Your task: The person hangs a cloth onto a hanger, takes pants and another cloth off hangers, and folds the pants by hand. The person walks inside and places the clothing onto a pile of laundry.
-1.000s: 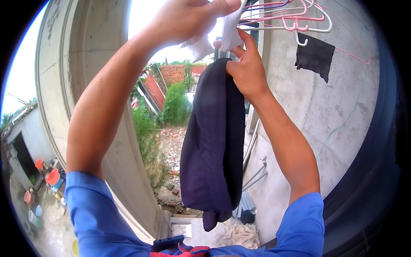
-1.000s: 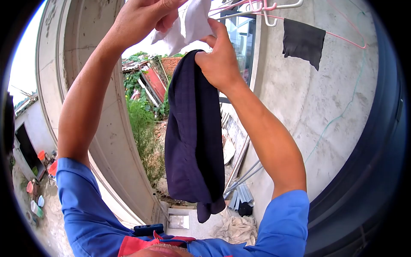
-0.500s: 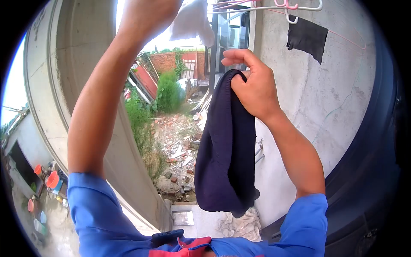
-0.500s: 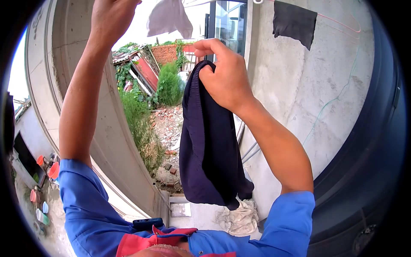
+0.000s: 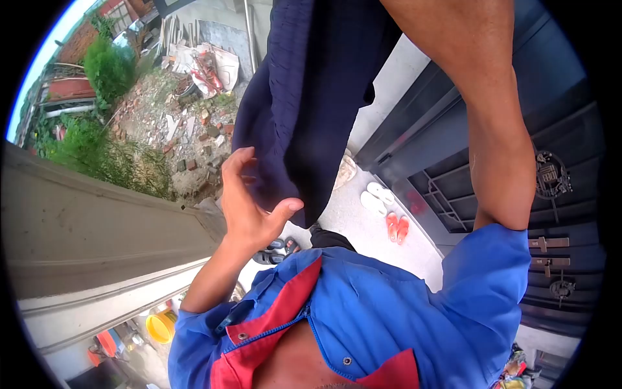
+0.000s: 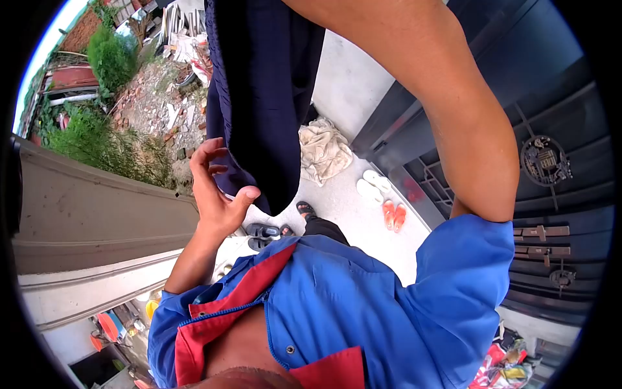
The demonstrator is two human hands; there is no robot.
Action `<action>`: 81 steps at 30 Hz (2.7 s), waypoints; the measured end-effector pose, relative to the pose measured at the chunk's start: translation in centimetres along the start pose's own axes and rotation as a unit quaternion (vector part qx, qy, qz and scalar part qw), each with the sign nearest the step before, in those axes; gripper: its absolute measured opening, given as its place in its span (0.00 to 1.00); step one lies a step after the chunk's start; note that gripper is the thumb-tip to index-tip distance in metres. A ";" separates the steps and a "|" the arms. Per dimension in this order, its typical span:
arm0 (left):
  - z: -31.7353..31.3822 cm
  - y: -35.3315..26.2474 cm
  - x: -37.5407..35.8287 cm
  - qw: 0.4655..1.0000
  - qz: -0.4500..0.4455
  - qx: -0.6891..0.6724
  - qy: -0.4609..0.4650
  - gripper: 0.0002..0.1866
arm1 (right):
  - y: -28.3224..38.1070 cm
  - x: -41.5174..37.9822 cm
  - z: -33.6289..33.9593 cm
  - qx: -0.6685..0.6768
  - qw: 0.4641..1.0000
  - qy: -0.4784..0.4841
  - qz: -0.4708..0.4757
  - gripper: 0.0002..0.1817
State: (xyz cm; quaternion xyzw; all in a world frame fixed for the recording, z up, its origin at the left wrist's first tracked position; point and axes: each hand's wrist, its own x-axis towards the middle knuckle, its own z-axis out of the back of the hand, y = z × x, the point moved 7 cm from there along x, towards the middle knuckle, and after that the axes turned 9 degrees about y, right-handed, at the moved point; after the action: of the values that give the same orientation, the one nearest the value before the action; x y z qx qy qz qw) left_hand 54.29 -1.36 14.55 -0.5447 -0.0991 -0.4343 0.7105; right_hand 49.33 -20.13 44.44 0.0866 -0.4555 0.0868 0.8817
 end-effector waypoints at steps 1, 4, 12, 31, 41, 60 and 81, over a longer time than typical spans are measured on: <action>-1.2 -0.7 -1.0 0.996 -0.084 0.013 -0.016 0.56 | -0.1 -0.8 0.7 -0.057 0.998 0.005 0.013 0.08; -6.2 -4.4 -2.6 0.980 -0.196 0.022 0.031 0.54 | 0.7 -4.0 3.6 -0.251 0.966 -0.023 0.054 0.09; -15.6 -6.5 -2.3 0.961 -0.220 0.103 0.128 0.24 | -4.7 -12.4 15.2 -0.133 0.982 0.040 -0.125 0.13; -33.9 -29.0 2.0 0.898 0.077 -0.408 0.147 0.14 | -6.3 -56.7 43.6 0.059 0.888 0.214 -0.403 0.31; -41.4 -32.7 -1.8 0.946 0.032 -0.249 0.207 0.17 | -8.3 -68.5 44.2 0.295 0.680 -0.265 -0.617 0.11; -18.1 -14.4 -1.4 0.968 0.176 -0.179 -0.026 0.09 | -11.1 -50.8 20.1 0.128 0.815 0.125 -0.551 0.09; -18.6 -16.0 -25.8 0.964 0.129 -0.084 0.218 0.40 | -1.8 -42.6 4.9 0.409 0.818 0.378 -0.147 0.18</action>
State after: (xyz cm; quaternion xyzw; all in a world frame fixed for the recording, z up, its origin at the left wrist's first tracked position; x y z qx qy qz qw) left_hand 20.95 -4.69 2.55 -0.5024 0.1663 -0.4539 0.7169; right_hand 21.63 -26.15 12.20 0.4654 0.0092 0.1604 0.8704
